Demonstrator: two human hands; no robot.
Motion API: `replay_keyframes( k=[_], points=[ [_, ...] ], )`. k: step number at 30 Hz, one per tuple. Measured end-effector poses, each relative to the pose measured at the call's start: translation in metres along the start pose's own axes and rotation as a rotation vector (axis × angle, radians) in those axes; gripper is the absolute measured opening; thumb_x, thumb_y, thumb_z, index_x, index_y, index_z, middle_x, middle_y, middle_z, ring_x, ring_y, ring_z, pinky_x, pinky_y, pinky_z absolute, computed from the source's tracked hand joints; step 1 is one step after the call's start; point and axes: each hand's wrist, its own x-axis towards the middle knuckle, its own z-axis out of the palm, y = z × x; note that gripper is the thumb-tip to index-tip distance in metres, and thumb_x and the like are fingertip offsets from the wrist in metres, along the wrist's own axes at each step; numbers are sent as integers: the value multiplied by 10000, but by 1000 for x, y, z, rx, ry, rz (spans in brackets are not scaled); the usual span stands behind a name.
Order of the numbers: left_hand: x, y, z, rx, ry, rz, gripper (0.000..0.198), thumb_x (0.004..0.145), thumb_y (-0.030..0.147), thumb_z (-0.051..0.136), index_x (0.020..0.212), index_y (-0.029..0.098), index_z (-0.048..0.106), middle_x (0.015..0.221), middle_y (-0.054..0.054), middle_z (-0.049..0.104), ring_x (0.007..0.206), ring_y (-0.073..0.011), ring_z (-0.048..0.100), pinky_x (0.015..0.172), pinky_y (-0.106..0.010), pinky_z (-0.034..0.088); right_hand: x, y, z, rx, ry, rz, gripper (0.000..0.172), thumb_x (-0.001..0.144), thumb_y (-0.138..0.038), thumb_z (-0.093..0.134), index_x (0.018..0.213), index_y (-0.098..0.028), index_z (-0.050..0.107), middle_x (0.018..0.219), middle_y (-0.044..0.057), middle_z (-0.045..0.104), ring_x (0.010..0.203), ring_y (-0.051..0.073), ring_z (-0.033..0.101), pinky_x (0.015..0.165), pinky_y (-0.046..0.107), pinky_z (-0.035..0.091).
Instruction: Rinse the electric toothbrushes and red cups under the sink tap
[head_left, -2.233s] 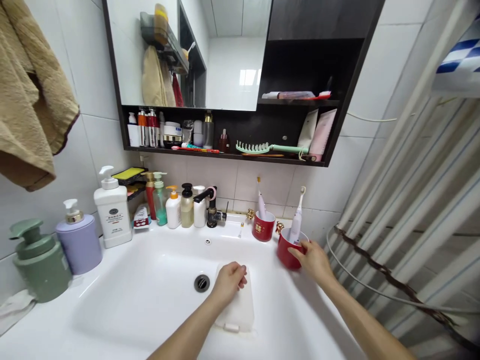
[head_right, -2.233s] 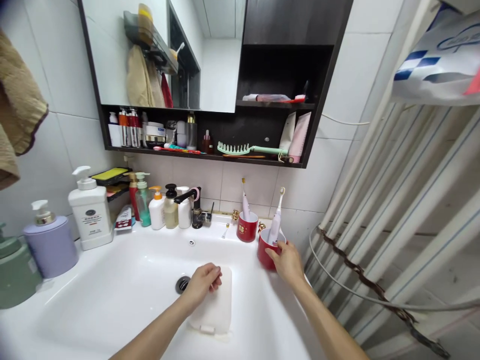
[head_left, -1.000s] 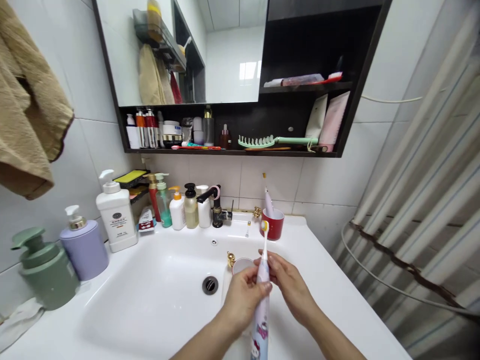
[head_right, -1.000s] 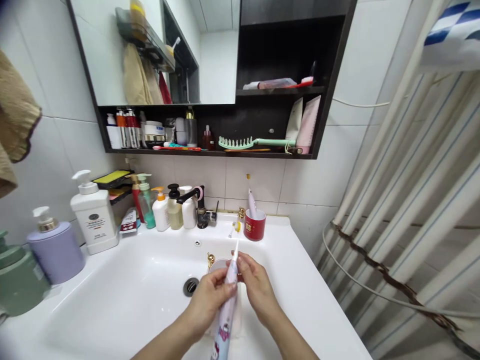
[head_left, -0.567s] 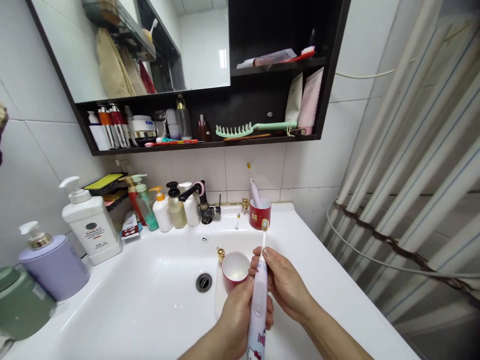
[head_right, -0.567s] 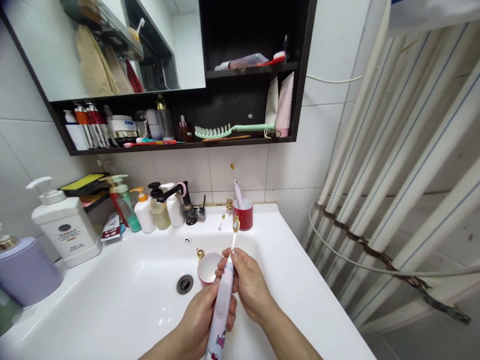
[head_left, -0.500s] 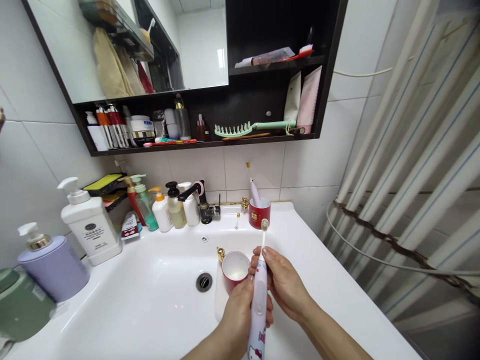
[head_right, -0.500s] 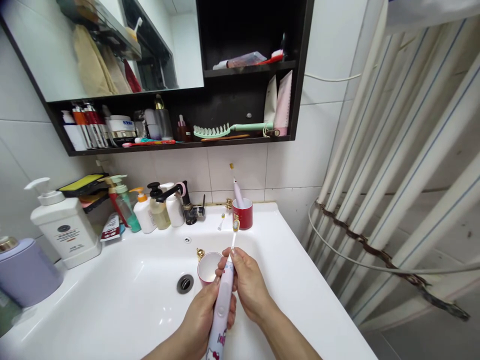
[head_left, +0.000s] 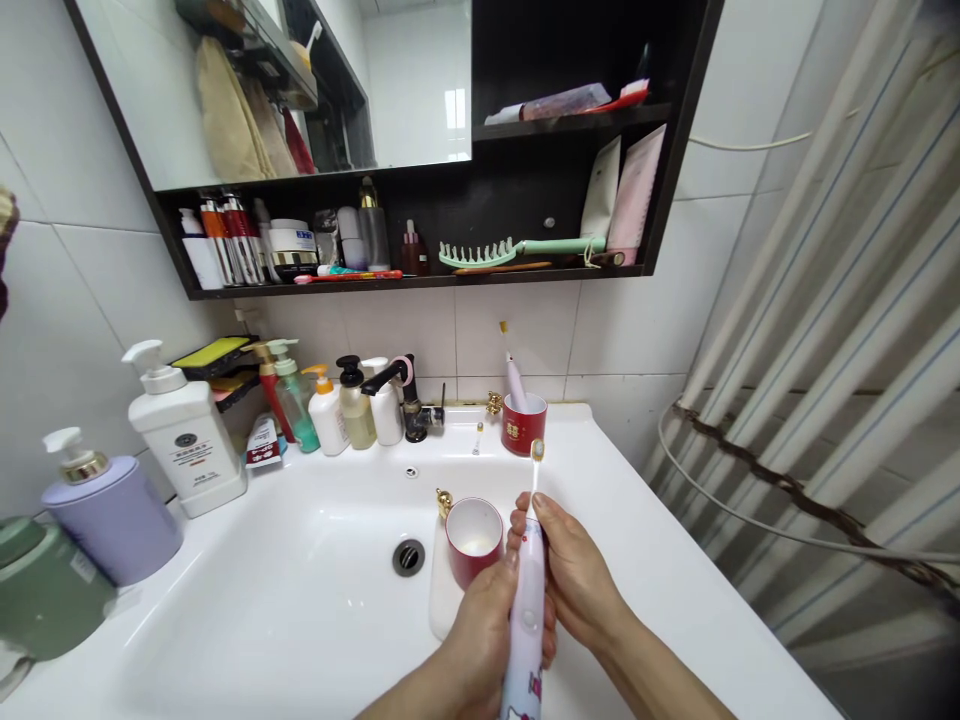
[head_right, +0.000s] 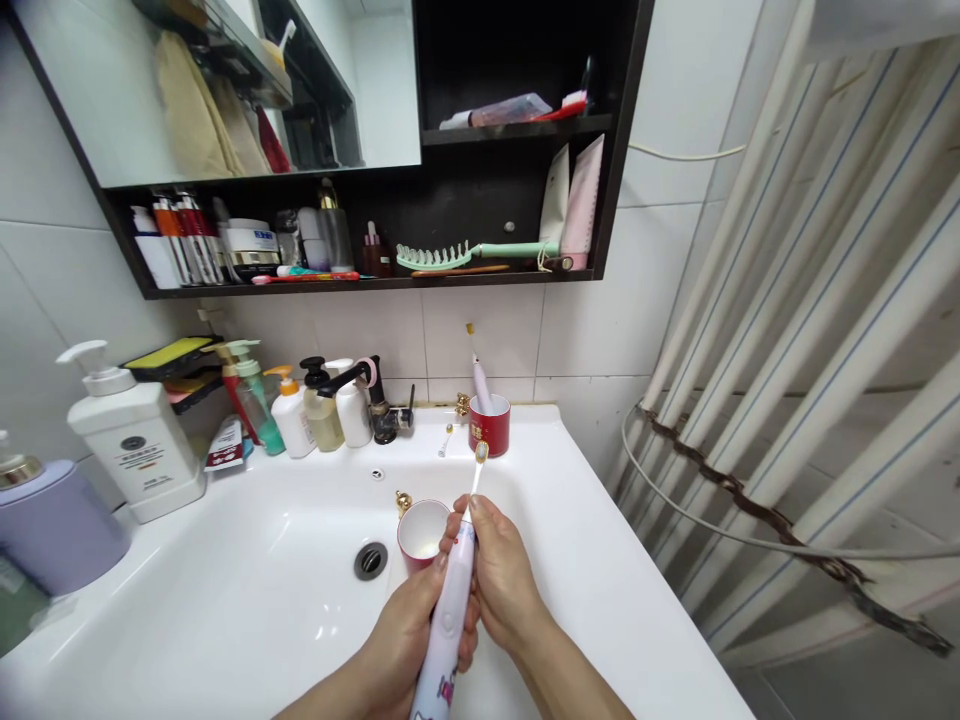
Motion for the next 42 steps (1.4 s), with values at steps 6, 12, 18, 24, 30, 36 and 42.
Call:
replay_keyframes(
  k=[6, 12, 18, 24, 30, 36, 42],
  points=[
    [-3, 1, 2, 71, 14, 33, 491, 618, 588, 248, 522, 137, 416, 400, 16, 394, 339, -58, 334, 372, -202, 236, 0, 2, 1, -17, 49, -3, 118, 636, -309, 485, 643, -197, 448, 498, -60, 482, 439, 71, 445, 407, 188, 335],
    [-5, 3, 3, 162, 32, 46, 488, 632, 575, 229, 503, 144, 419, 369, 15, 390, 331, -63, 318, 367, -203, 235, 0, 4, 1, -27, 70, -17, 119, 652, -309, 469, 649, -193, 440, 505, -53, 485, 428, 67, 438, 386, 179, 324],
    [-4, 0, 3, 193, 65, 42, 485, 624, 585, 223, 495, 153, 402, 348, 18, 386, 315, -65, 308, 362, -207, 232, 2, 7, -2, -51, 85, -45, 140, 672, -329, 441, 658, -189, 446, 513, -50, 477, 434, 60, 437, 377, 171, 320],
    [-4, 0, 3, 215, 87, 50, 429, 636, 553, 269, 522, 158, 392, 361, 26, 395, 318, -63, 314, 361, -201, 238, 4, 7, -1, -55, 92, -51, 163, 684, -346, 419, 647, -188, 440, 492, -55, 464, 421, 47, 425, 382, 161, 320],
    [-7, 3, 6, 218, 92, 47, 427, 637, 551, 269, 514, 157, 378, 348, 32, 386, 315, -62, 312, 360, -200, 237, 4, 8, -1, -63, 94, -56, 149, 682, -324, 431, 643, -181, 444, 478, -56, 454, 416, 42, 422, 396, 158, 327],
    [-7, 7, 6, 52, 79, 9, 406, 640, 529, 305, 580, 141, 412, 419, 24, 422, 343, -59, 354, 368, -194, 236, 4, 1, 1, -123, 44, -7, 156, 683, -333, 421, 655, -181, 445, 513, -44, 459, 426, 54, 434, 420, 180, 350],
    [0, 21, -7, -137, 142, 156, 359, 633, 464, 403, 767, 132, 439, 484, 31, 435, 413, -64, 399, 439, -208, 295, -7, 2, 7, -368, -124, 57, 287, 686, -372, 407, 911, -198, 443, 471, -69, 377, 368, 38, 323, 366, 172, 277]
  ],
)
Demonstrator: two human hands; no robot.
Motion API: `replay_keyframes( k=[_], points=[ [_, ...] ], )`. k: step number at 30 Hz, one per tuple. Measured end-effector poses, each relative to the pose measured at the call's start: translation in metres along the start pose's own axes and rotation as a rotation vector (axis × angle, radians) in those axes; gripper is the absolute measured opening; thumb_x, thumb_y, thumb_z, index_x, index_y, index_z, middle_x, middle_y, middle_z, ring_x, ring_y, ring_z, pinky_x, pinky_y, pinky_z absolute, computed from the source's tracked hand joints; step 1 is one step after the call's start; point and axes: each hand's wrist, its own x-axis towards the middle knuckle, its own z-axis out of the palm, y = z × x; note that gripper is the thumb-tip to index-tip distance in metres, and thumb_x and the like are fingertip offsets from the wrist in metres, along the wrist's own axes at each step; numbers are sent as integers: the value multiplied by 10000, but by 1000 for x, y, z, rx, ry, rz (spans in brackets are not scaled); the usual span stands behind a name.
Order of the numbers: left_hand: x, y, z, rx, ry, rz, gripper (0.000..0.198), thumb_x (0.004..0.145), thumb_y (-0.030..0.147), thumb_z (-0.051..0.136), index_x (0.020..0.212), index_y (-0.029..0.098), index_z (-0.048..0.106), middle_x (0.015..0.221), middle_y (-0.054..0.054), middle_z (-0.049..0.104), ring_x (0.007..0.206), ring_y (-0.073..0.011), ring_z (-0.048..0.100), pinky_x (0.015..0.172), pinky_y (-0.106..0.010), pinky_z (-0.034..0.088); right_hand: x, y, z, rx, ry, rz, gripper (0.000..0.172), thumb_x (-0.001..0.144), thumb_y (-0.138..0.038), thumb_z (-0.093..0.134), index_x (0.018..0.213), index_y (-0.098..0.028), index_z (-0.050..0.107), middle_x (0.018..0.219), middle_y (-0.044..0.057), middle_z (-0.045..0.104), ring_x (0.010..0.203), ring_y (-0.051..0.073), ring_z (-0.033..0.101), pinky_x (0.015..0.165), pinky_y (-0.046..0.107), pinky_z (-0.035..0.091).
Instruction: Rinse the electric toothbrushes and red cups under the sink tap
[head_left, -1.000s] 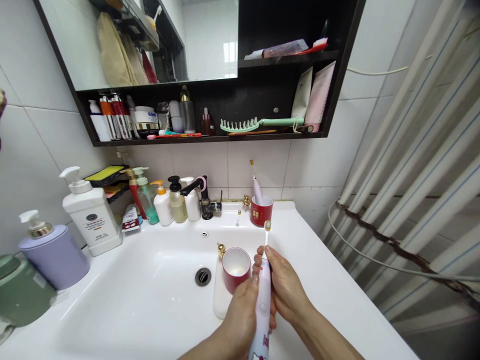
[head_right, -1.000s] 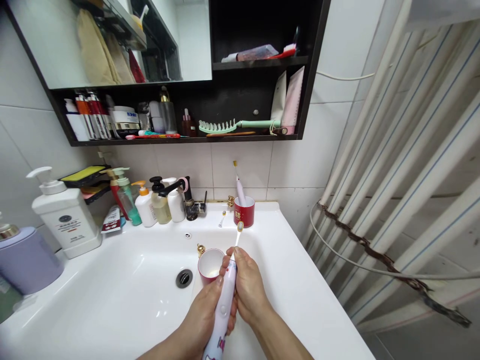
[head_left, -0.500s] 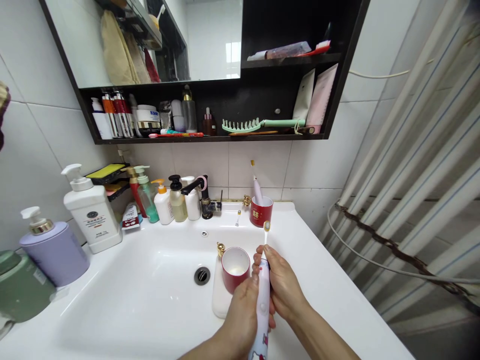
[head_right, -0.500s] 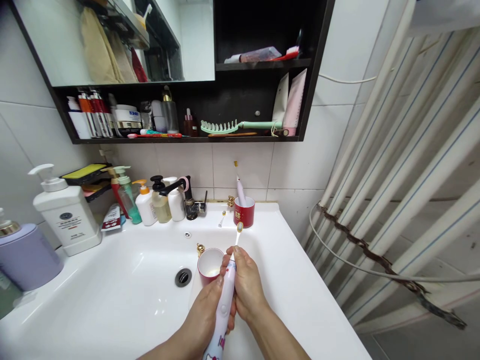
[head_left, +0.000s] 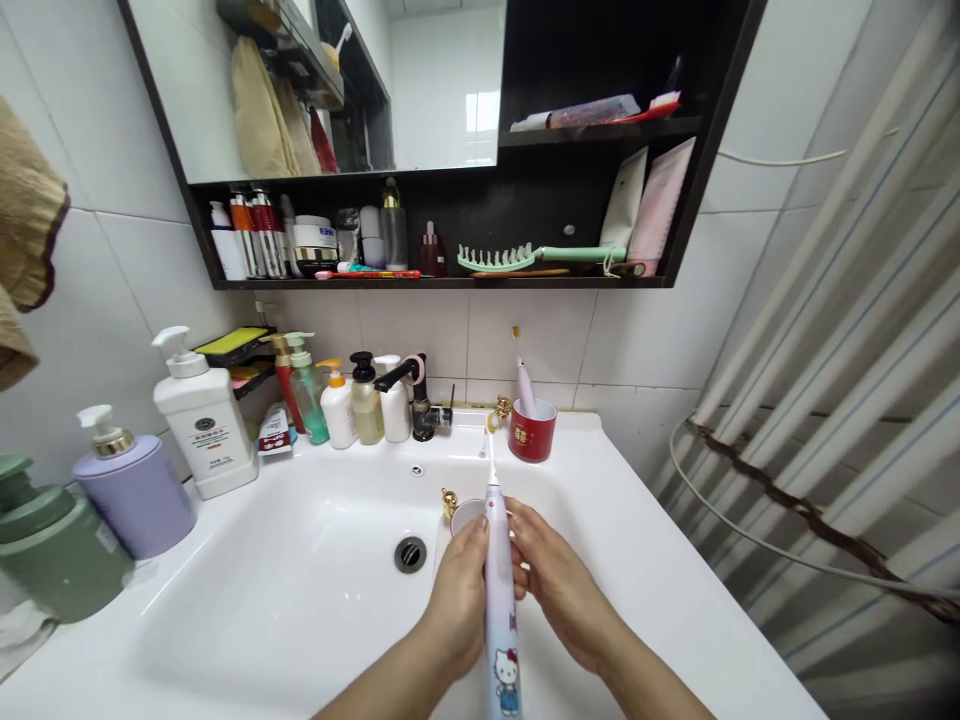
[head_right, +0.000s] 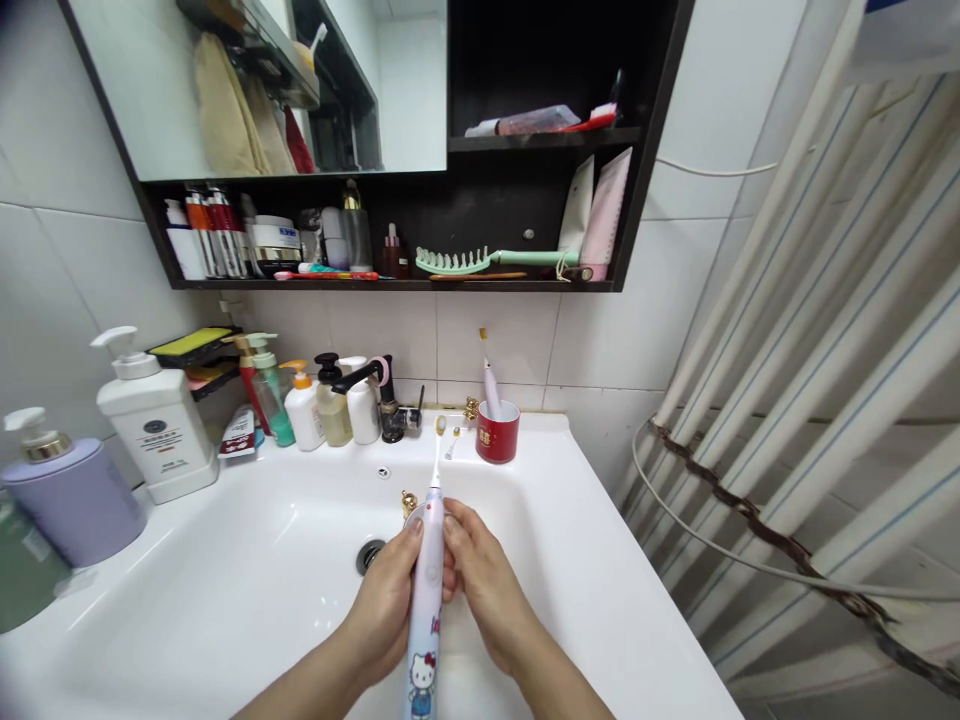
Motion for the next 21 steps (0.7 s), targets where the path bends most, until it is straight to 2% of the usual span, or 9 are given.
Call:
replay_keyframes(
  k=[2, 5, 8, 10, 12, 15, 21],
  points=[
    [3, 2, -3, 20, -29, 57, 344, 647, 440, 404, 793, 132, 447, 500, 23, 454, 418, -65, 402, 443, -209, 296, -3, 0, 3, -65, -46, -20, 289, 670, -331, 455, 925, -195, 454, 507, -61, 405, 411, 39, 340, 401, 170, 295],
    [4, 0, -5, 49, -47, 103, 315, 660, 423, 395, 762, 130, 448, 558, 5, 484, 422, -57, 409, 435, -202, 298, -3, 1, 3, -143, -37, -15, 307, 671, -331, 451, 955, -213, 443, 517, -54, 443, 407, 49, 358, 400, 180, 313],
    [3, -3, -5, 75, -98, -64, 364, 651, 470, 364, 744, 125, 429, 527, 5, 475, 390, -64, 414, 406, -206, 302, 1, 2, -4, -151, 90, -17, 336, 682, -396, 392, 956, -208, 438, 499, -46, 459, 350, 58, 350, 329, 192, 289],
    [1, -5, -5, 86, -147, -179, 398, 636, 504, 352, 733, 123, 416, 520, 0, 476, 390, -74, 426, 404, -214, 310, 5, 1, -10, -103, 192, -68, 310, 673, -404, 399, 886, -190, 471, 526, -34, 479, 373, 66, 383, 346, 199, 317],
    [1, -6, -6, 91, -169, -239, 425, 628, 528, 338, 736, 124, 413, 520, -4, 476, 390, -75, 427, 402, -214, 308, 8, -1, -15, -40, 226, -100, 242, 666, -377, 429, 787, -177, 493, 543, -31, 487, 414, 65, 403, 392, 197, 347],
    [0, -5, -6, 88, -177, -264, 458, 627, 548, 311, 756, 123, 426, 513, 1, 461, 385, -68, 415, 398, -208, 293, 11, -5, -17, 19, 188, -93, 176, 665, -346, 448, 718, -180, 480, 564, -30, 497, 421, 58, 389, 357, 179, 313],
    [-2, -6, -5, 72, -178, -297, 457, 628, 548, 307, 737, 124, 439, 506, 1, 452, 383, -66, 404, 397, -207, 279, 8, -8, -17, 37, 75, -60, 178, 687, -335, 423, 734, -170, 470, 566, -26, 496, 407, 51, 377, 343, 176, 293]
  ],
)
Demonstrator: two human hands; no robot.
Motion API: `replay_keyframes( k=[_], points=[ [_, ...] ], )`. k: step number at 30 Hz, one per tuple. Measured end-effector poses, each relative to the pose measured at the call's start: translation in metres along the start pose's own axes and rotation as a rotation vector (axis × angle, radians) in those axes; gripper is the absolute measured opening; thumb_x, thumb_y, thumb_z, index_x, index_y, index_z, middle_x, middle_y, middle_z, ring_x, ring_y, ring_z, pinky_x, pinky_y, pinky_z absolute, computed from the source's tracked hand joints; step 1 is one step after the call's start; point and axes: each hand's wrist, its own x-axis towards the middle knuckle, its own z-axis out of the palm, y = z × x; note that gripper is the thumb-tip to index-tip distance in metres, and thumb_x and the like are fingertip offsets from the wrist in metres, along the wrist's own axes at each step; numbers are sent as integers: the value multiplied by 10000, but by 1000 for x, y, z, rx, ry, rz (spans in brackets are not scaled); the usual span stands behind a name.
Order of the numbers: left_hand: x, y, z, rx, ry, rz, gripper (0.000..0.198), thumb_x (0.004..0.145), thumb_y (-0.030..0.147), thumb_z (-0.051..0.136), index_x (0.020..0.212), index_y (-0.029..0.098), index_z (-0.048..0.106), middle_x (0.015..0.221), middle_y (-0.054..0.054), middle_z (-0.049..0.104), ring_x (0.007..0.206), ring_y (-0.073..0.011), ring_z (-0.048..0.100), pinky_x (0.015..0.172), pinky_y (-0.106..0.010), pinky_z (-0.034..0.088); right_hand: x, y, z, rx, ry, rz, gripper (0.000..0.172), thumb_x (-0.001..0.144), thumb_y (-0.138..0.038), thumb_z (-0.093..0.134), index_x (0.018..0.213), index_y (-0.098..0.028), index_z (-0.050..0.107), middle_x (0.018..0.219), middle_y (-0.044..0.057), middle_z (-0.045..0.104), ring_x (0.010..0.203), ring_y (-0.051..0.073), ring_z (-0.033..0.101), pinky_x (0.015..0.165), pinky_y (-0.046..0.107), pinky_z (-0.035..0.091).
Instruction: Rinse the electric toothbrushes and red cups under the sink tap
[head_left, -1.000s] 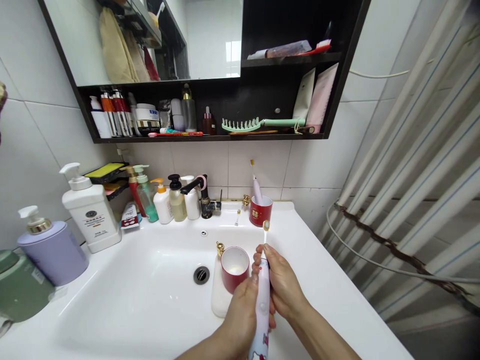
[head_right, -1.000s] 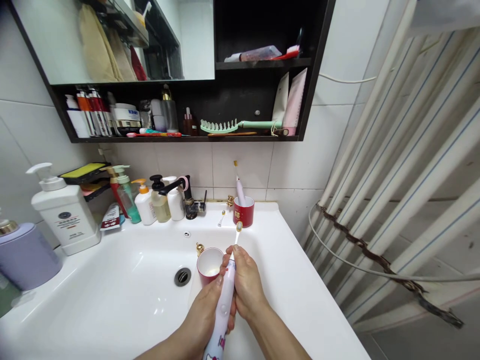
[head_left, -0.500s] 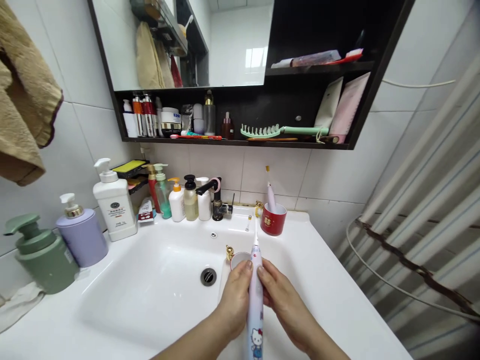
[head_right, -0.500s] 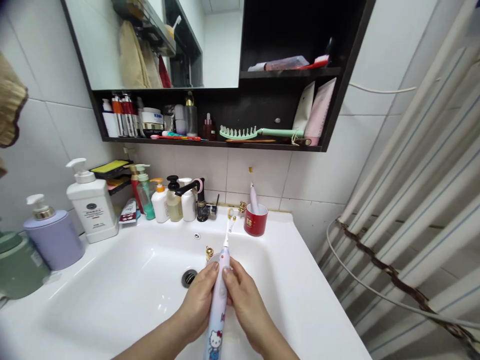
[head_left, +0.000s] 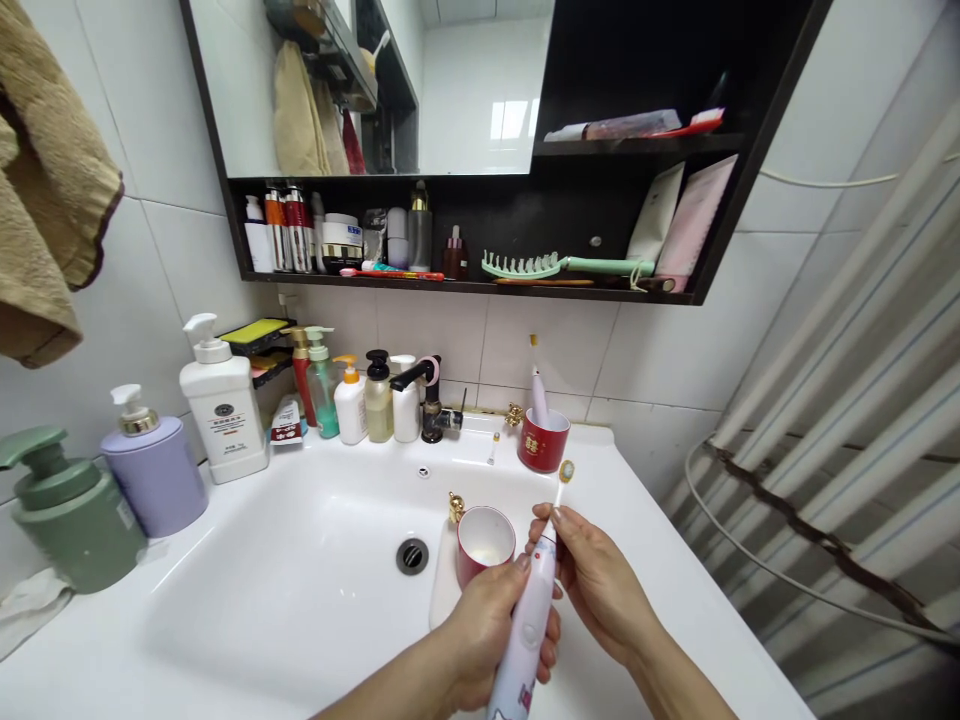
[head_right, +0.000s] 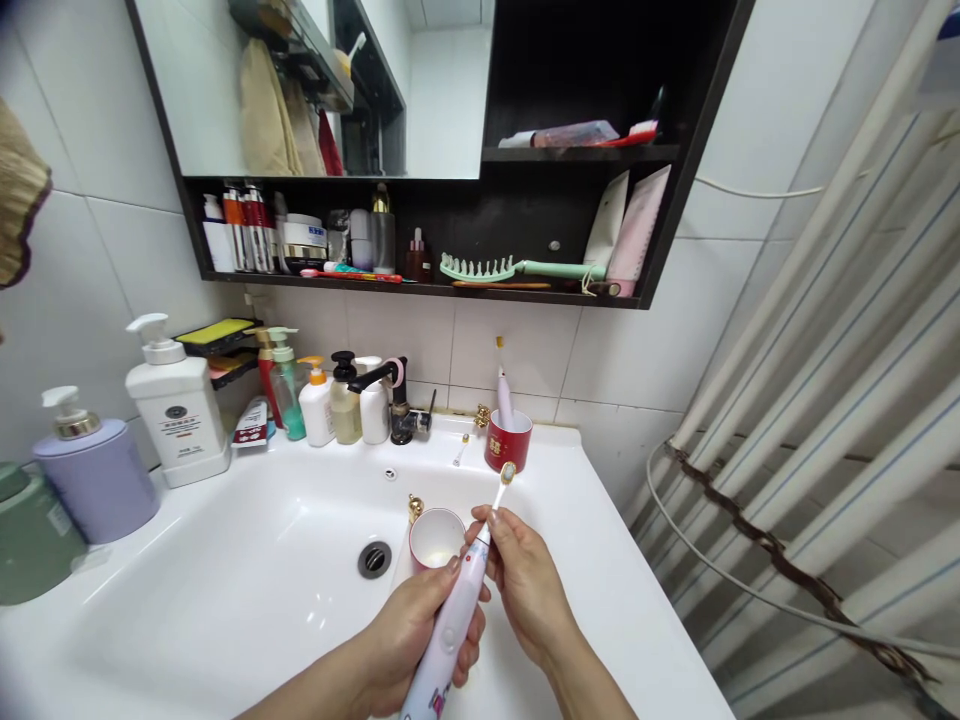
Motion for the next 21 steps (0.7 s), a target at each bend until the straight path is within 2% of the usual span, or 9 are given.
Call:
replay_keyframes(
  k=[2, 9, 14, 21],
  points=[
    [1, -2, 1, -7, 13, 3, 435, 627, 534, 332, 727, 125, 437, 506, 1, 454, 385, -64, 402, 395, -204, 277, -1, 1, -1, -7, -14, 14, 179, 688, -335, 421, 702, -162, 466, 560, -22, 498, 427, 58, 401, 345, 173, 294],
    [3, -11, 9, 9, 27, 86, 473, 590, 584, 325, 679, 129, 421, 496, 10, 443, 353, -58, 379, 363, -205, 265, -1, 8, 5, 48, 148, -26, 177, 683, -359, 408, 652, -185, 424, 484, -52, 465, 400, 60, 421, 295, 140, 226],
    [3, -15, 16, 41, 37, 136, 519, 559, 635, 283, 565, 129, 400, 455, 15, 406, 325, -60, 361, 339, -212, 255, -2, 9, 9, 92, 196, -79, 179, 690, -355, 395, 634, -185, 412, 445, -59, 469, 392, 60, 440, 366, 165, 321],
    [4, -17, 17, 80, 51, 127, 545, 568, 644, 240, 524, 128, 413, 386, 23, 366, 303, -70, 349, 335, -222, 247, -2, 10, 10, 92, 234, -85, 200, 670, -380, 406, 635, -183, 411, 448, -58, 462, 366, 61, 429, 381, 189, 349]
  ],
)
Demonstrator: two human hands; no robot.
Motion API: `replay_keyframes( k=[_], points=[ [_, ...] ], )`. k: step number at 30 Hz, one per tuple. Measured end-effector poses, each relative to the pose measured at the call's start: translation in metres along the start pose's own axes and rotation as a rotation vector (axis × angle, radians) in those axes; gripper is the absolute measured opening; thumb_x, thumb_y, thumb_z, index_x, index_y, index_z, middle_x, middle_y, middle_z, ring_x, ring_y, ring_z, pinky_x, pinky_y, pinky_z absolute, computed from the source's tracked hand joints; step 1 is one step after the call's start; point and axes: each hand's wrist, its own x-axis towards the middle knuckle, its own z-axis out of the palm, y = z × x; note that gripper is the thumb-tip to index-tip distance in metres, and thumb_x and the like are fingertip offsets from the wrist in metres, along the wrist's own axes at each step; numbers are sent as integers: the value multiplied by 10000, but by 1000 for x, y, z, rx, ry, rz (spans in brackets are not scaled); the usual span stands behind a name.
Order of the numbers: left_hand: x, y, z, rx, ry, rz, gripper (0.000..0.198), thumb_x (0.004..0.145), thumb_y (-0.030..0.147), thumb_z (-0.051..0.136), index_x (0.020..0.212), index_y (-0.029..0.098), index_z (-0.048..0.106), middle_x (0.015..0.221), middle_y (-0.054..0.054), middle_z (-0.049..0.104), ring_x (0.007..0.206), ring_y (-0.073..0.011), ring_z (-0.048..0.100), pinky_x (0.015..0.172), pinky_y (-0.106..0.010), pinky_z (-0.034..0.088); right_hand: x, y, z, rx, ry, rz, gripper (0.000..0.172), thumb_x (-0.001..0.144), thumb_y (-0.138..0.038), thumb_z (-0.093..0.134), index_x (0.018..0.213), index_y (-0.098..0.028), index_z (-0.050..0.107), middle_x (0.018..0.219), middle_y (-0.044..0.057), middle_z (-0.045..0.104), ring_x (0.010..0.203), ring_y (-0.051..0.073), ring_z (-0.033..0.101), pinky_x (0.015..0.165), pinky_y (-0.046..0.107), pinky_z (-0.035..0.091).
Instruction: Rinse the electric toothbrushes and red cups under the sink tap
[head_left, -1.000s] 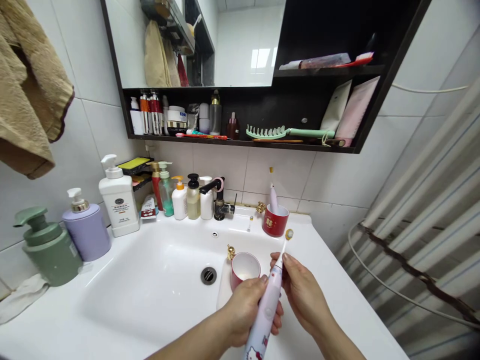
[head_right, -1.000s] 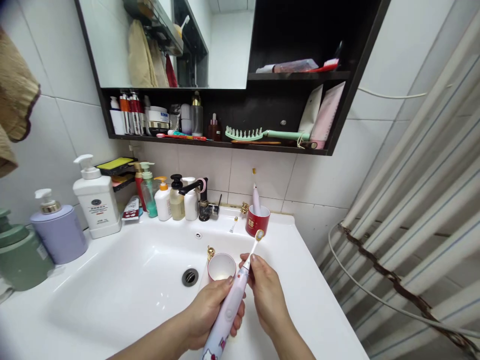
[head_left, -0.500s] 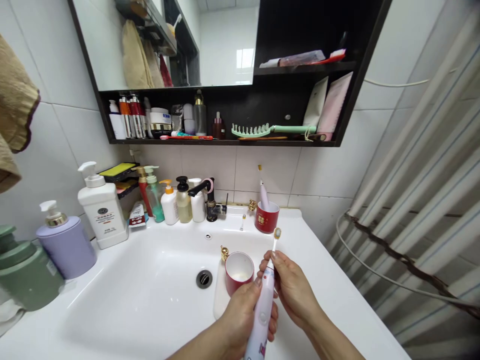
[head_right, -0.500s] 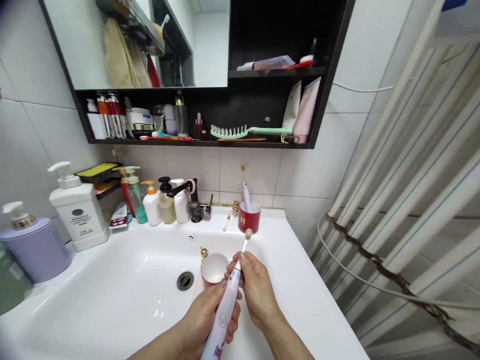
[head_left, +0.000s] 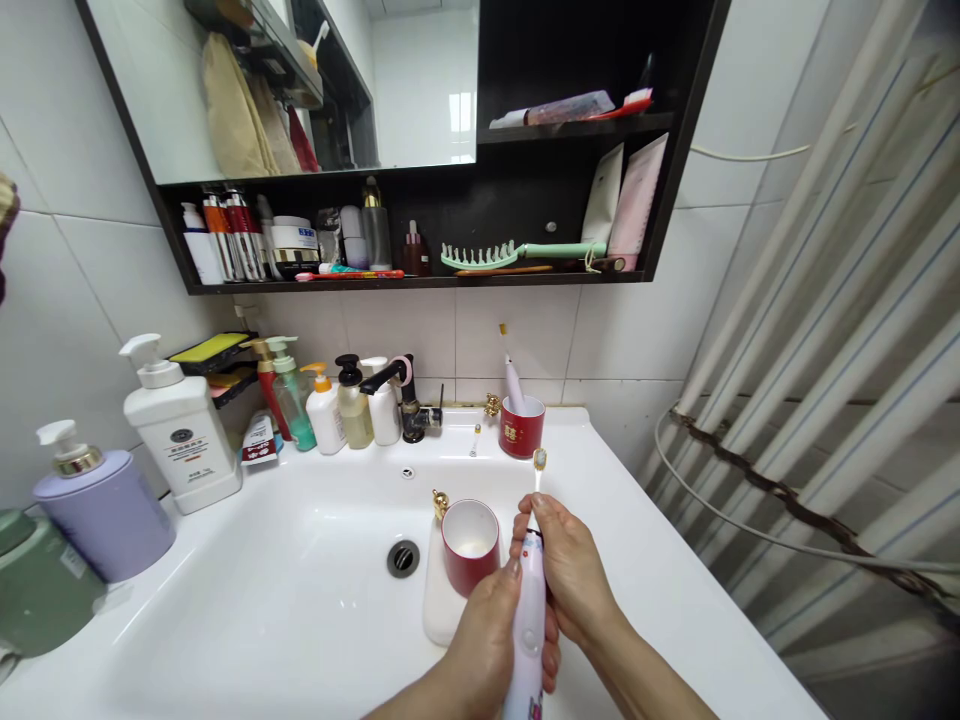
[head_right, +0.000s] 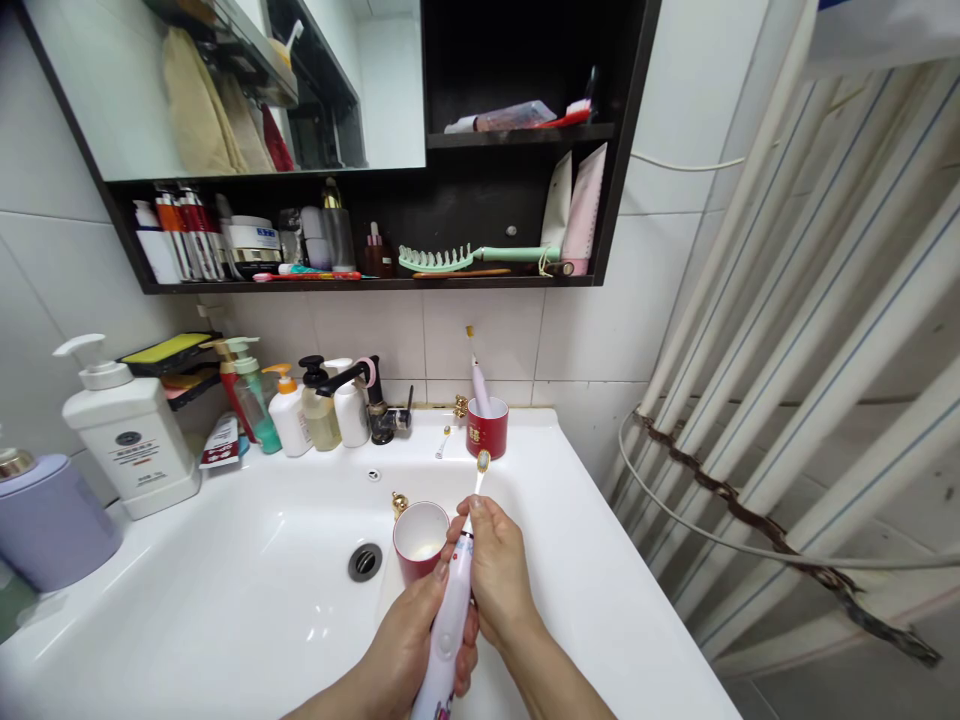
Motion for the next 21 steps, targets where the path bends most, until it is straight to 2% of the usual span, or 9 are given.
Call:
replay_keyframes(
  k=[4, 8, 12, 16, 21],
  points=[
    [-2, 3, 0, -27, 16, -16, 530, 582, 629, 251, 534, 126, 411, 401, 16, 389, 309, -63, 353, 336, -212, 243, 1, 0, 0, 6, -40, 23, 207, 672, -388, 401, 657, -183, 423, 483, -51, 466, 387, 63, 436, 357, 175, 321],
    [-3, 8, -3, -108, 46, -55, 490, 599, 600, 285, 686, 138, 422, 459, 24, 424, 326, -55, 364, 344, -196, 243, 1, -4, -3, -32, -115, 46, 202, 678, -363, 411, 734, -173, 452, 539, -33, 483, 421, 63, 432, 328, 153, 266],
    [-2, 8, -6, -99, 4, -49, 424, 627, 542, 328, 727, 138, 412, 484, 23, 439, 338, -51, 375, 349, -189, 244, 2, -8, -6, -74, -181, 59, 195, 683, -340, 418, 679, -151, 463, 531, -32, 470, 391, 38, 370, 314, 147, 240],
    [-2, 4, -8, -19, 6, 25, 393, 644, 507, 340, 727, 130, 418, 486, 20, 451, 342, -56, 383, 355, -196, 268, 1, -9, -7, -122, -160, 1, 204, 682, -351, 418, 675, -151, 461, 525, -33, 461, 396, 44, 364, 308, 151, 244],
    [-3, 7, -9, 8, -1, 10, 408, 644, 516, 327, 730, 130, 427, 502, 15, 462, 354, -60, 395, 368, -202, 279, 1, -10, -7, -150, -177, -5, 209, 680, -352, 420, 636, -150, 458, 526, -31, 461, 388, 45, 360, 309, 159, 257]
  ],
)
